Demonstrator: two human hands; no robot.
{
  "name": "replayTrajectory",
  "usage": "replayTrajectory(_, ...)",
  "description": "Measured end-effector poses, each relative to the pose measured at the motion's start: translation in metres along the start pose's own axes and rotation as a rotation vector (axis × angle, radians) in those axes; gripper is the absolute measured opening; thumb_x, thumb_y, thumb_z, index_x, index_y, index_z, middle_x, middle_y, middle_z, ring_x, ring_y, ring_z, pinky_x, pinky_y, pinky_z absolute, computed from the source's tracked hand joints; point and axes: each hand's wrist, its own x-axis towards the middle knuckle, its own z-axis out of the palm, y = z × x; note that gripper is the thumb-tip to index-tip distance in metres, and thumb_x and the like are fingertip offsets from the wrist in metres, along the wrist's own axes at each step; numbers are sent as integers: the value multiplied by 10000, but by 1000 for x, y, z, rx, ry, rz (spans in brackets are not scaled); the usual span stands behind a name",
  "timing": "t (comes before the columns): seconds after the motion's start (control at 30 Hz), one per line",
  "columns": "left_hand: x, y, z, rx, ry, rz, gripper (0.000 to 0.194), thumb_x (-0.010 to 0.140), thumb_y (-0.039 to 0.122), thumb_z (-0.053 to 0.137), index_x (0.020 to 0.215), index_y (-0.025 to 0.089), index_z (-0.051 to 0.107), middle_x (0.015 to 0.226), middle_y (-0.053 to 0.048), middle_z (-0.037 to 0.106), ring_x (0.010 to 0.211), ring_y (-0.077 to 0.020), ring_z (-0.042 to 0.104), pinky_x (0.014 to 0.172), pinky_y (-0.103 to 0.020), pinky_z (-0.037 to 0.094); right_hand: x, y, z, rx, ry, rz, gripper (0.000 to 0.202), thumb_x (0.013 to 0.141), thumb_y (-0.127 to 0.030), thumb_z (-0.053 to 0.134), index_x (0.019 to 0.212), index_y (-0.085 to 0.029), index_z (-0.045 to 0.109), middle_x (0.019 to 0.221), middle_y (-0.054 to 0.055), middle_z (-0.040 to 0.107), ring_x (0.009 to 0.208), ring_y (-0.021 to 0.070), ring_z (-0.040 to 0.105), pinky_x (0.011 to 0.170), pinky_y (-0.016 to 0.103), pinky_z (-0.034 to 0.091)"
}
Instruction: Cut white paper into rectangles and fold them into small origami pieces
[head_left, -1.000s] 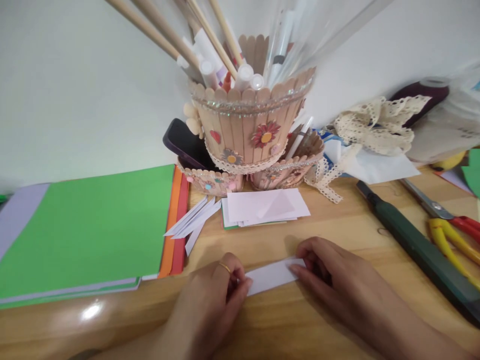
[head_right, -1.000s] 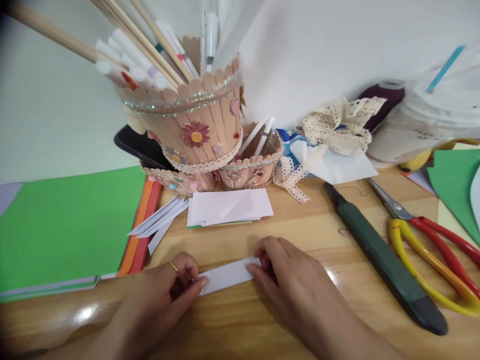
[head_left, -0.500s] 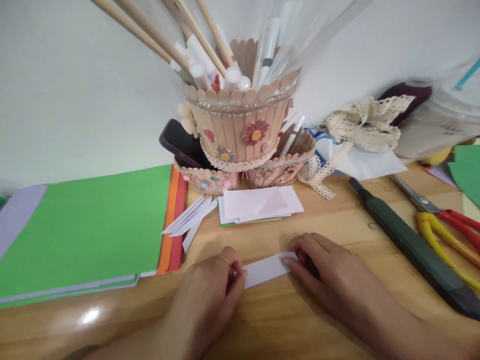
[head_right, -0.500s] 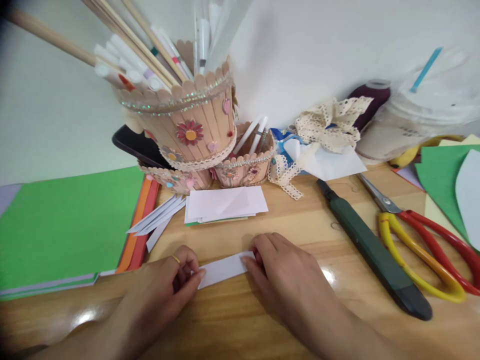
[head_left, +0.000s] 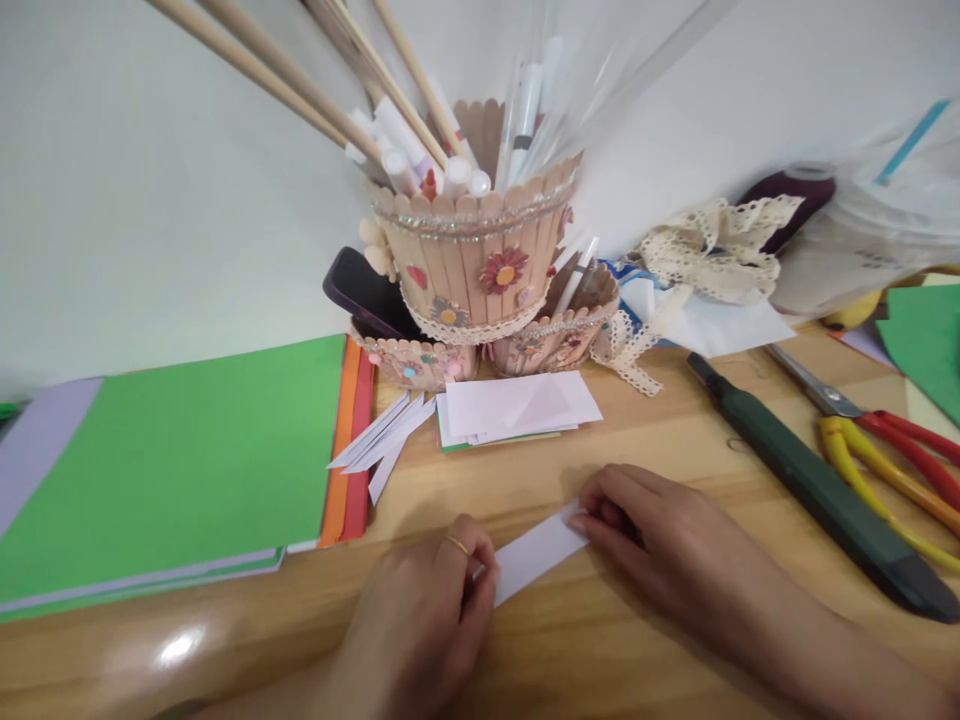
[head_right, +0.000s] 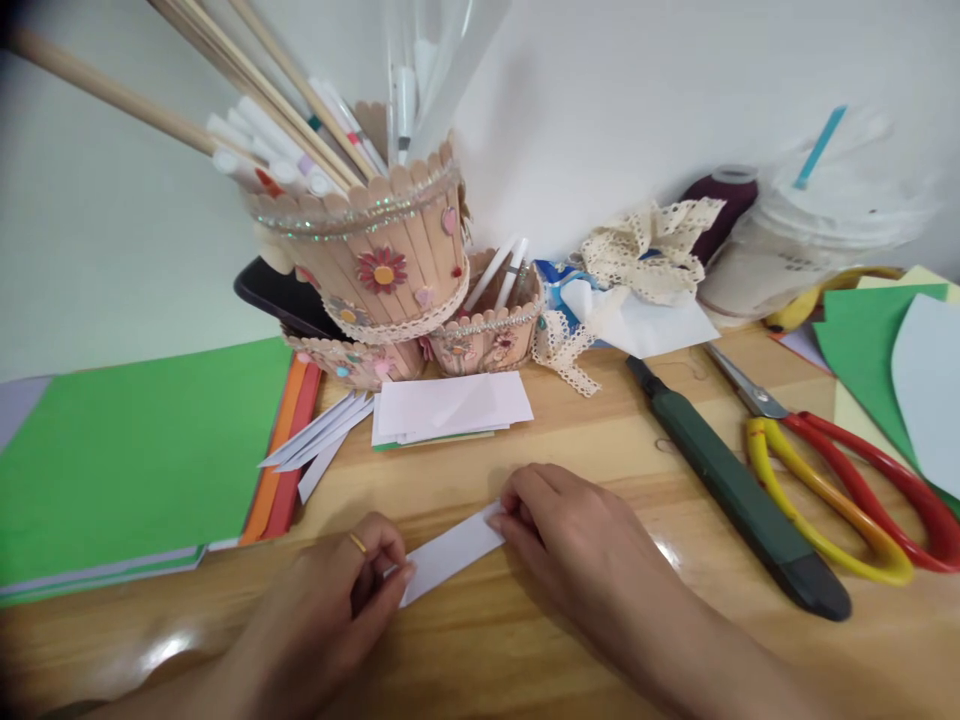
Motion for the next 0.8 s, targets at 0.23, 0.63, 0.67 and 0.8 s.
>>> replayTrajectory(0.23,4,7,-5,88,-100,-26,136,839,150,408,794,200,527,573,23,605,493,-150,569,450,-224,327,0,-3,0,-51,5,22,51,853,-243,482,824,-215,451,660,-5,576,542,154,533,476,250,371)
replayTrajectory(0.63,5,-15,7,580,182,716,328,928,197,407,1224,305,496,1314,33,508,1267,-245,326,1034,-496,259,2,-4,1,-128,-8,21,85,884,-222,415,818,-202,464,711,24,626,608,184,589,535,276,385)
replayTrajectory(0.67,6,-17,7,620,147,740,379,931,182,388,1288,297,434,1363,36,461,1323,-249,230,1053,-536,198,3,-2,2,-127,6,8,88,886,-226,421,823,-199,476,710,25,629,601,182,587,530,275,383)
replayTrajectory(0.8,5,-18,5,691,36,684,489,924,140,333,1400,227,258,1430,22,370,1380,-248,31,1055,-599,129,0,3,1,-21,121,-159,147,907,-187,392,890,-174,537,757,40,628,648,154,579,563,256,405)
